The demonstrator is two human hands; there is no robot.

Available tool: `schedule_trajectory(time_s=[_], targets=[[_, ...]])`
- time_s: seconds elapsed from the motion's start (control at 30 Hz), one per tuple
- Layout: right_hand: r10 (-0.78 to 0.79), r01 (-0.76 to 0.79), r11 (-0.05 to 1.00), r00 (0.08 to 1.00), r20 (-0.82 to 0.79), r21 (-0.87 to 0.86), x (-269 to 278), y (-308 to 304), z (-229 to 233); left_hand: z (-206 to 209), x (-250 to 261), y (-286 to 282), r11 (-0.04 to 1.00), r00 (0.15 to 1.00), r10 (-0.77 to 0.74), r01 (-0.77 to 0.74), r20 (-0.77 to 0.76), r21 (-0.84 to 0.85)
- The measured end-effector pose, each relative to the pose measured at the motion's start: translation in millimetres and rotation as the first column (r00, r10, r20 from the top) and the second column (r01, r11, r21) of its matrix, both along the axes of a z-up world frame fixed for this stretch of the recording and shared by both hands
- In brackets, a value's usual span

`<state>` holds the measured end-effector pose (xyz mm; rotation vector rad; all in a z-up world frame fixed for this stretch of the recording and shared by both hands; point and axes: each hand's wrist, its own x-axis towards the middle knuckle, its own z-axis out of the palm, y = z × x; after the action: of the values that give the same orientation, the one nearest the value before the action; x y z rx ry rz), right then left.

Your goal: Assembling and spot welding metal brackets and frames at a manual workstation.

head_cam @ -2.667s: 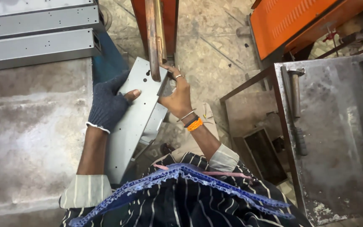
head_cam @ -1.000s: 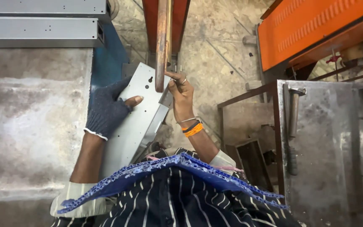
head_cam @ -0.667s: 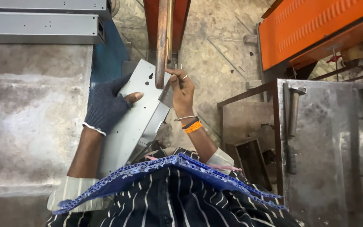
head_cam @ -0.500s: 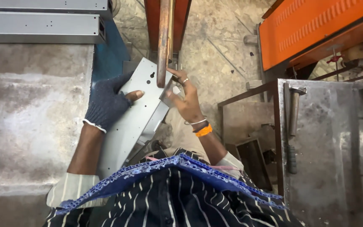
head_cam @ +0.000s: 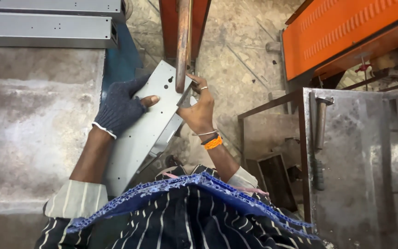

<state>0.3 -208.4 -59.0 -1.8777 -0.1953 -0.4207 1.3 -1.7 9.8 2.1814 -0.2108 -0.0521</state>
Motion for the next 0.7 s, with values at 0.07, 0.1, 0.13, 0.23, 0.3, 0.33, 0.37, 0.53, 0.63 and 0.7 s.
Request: schedule_trajectory(time_s=[0.07,0.1,0.13,0.23,0.3,0.33,0.37,0.53,0.63,0.7], targets=[[0.004,-0.004,1.0,1.0,0.0,0.017,1.0,-0.2,3.0,8.9,0.8,-3.6,1.0,0.998,0.004,-0.005,-0.059,-0.014],[0.012,-0.012,0.999,1.0,-0.004,0.037,-0.7,1.1,3.9,13.2,-1.2,-4.0,1.0,0.992,0.012,-0.015,-0.123,-0.024],[0.013,-0.013,0.999,1.0,-0.007,0.038,-0.9,1.8,2.2,9.4,-1.2,-2.1,1.0,0.992,0.013,-0.016,-0.126,-0.023],[-0.006,0.008,0.997,1.0,-0.024,0.076,3.0,2.6,-0.8,1.8,2.8,2.2,1.0,0.997,-0.021,0.02,-0.073,-0.019],[-0.01,0.013,0.996,0.999,-0.039,0.084,2.0,2.2,-2.5,-0.3,2.9,3.7,0.998,0.995,0.001,-0.006,-0.104,-0.055],[-0.011,0.015,0.996,0.999,-0.04,0.085,1.2,2.0,-2.2,-7.7,3.4,7.8,0.998,0.994,-0.001,-0.005,-0.105,-0.055],[0.013,-0.01,0.996,0.999,-0.033,0.085,0.5,2.1,-2.1,-15.2,3.9,12.1,0.994,0.996,-0.066,0.07,0.052,-0.08],[0.042,-0.033,0.993,0.996,-0.076,0.117,-2.5,3.6,-2.2,6.1,-0.2,5.8,0.999,0.998,-0.052,0.052,-0.033,0.003],[0.05,-0.042,0.991,0.997,-0.055,0.124,-1.1,2.2,-2.5,6.8,0.0,3.8,0.997,0.998,-0.033,0.029,-0.054,-0.068],[0.081,-0.07,0.987,0.994,-0.067,0.143,-2.2,1.8,-0.7,6.1,0.3,2.6,0.999,0.998,-0.015,0.013,-0.06,-0.048]])
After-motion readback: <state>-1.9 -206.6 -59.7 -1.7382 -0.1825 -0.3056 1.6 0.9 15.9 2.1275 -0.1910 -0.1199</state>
